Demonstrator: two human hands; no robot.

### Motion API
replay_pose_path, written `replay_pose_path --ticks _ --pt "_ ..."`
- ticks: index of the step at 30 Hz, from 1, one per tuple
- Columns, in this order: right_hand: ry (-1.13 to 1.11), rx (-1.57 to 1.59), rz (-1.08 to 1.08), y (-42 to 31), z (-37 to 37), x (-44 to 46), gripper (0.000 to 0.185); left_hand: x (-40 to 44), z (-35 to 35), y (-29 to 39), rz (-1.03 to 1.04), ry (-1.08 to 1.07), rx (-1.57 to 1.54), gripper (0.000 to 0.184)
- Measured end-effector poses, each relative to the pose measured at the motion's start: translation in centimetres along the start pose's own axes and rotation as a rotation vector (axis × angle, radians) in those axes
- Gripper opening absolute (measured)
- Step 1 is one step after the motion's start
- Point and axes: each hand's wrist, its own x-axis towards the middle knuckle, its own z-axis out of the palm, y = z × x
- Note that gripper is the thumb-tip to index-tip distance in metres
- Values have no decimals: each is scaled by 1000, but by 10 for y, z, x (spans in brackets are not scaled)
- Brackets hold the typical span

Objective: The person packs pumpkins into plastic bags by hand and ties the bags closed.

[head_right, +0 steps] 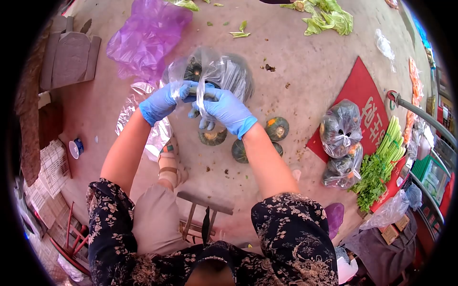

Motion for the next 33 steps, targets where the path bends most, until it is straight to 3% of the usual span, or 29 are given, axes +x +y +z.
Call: replay_pose_path --ticks 2,3,6,7,10,11,14,15,16,18,21,24,25,28,29,32,33 --pt "-38 -88 -86 13 12 19 23 0 0 14 -84 -95 81 60" --pt "-46 -65 -102 17 16 27 21 3 0 16 -159 -103 202 53" --pt "-17 43 -127 23 18 32 13 5 8 11 54 116 20 41" --pt "0 88 -132 24 18 31 12 5 6 14 15 161 -21 30" --pt "203 270 -203 34 7 31 12 1 7 -11 116 235 -363 39" --pt "340 178 -251 35 6 28 12 -2 7 -14 52 265 -369 32" --pt "779 -637 -730 46 -18 34 15 -11 -11 -42 56 270 -552 22" --pt "832 -526 -685 46 -22 35 18 -14 -11 -38 57 270 -822 15" --pt "887 -483 -764 50 -34 43 14 -17 -14 -41 113 307 -859 17" --pt "737 182 -469 56 -45 48 14 -16 -14 -55 242 294 -1010 16" --pt "427 693 -303 31 -31 30 14 -4 7 -35 224 476 -1197 17" --pt "82 343 -129 37 -49 28 17 3 -14 -36 204 115 -1165 19" --pt "114 -56 -19 31 -50 26 14 3 -16 -33 84 293 -1021 22" --pt "413 -1049 -292 30 -48 36 19 -6 -36 -52 29 488 -223 24" --pt "531 -1056 -368 29 -51 40 26 -7 -42 -59 -52 591 21 28" --pt "564 -130 -121 35 -58 45 26 -7 -67 -73 27 470 -111 28" --pt "550 102 -142 35 -50 40 25 -5 -68 -71 53 491 -167 22"
